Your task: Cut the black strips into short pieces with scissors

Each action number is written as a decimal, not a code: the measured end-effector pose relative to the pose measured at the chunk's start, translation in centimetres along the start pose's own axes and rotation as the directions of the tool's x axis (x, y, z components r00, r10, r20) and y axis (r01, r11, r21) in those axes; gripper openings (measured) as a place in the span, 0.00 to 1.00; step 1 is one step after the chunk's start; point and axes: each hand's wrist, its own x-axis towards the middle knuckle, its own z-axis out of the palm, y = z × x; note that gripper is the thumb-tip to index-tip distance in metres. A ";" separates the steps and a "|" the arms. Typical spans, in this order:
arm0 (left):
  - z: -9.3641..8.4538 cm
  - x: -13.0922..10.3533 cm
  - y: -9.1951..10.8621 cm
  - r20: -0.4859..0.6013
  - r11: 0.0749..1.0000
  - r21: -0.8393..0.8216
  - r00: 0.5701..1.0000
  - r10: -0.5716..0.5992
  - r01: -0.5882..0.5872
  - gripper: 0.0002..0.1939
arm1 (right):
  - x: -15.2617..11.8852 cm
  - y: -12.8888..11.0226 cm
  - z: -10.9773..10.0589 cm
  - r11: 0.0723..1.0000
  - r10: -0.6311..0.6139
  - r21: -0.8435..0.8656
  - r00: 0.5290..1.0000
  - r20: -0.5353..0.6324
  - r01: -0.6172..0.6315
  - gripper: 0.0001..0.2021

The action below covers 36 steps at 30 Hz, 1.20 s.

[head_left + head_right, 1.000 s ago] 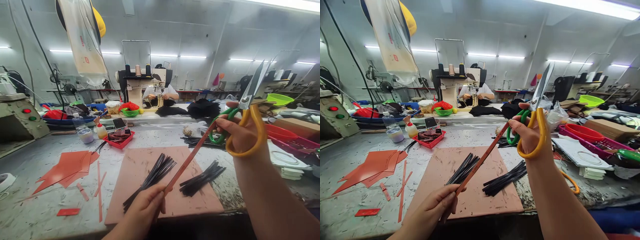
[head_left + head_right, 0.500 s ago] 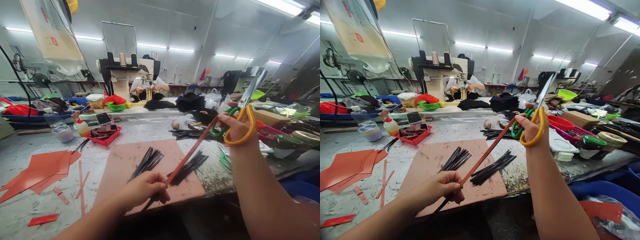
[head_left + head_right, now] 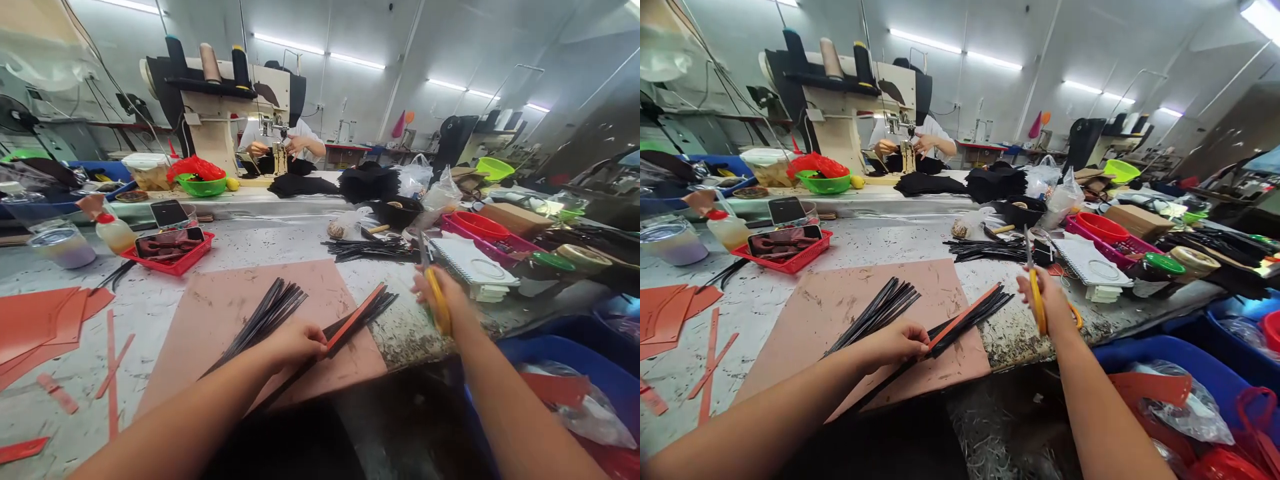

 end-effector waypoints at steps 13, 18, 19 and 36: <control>0.3 0.4 0.5 0.049 0.998 -0.044 0.998 -0.044 0.046 0.10 | -15.4 1.9 2.7 0.988 0.090 -0.142 0.502 0.860 0.067 0.22; 0.6 0.4 1.0 0.031 0.999 -0.013 0.999 -0.043 0.044 0.10 | -14.8 1.0 3.3 0.993 0.084 -0.114 0.540 0.837 0.022 0.22; 0.6 0.4 1.1 0.031 0.999 -0.009 0.999 -0.043 0.043 0.10 | -14.8 0.9 3.3 0.993 0.087 -0.114 0.543 0.835 0.017 0.22; 0.5 -0.5 0.5 -0.036 0.996 -0.016 0.996 -0.084 0.084 0.16 | -15.4 1.7 3.2 0.994 0.092 -0.106 0.622 0.777 -0.015 0.25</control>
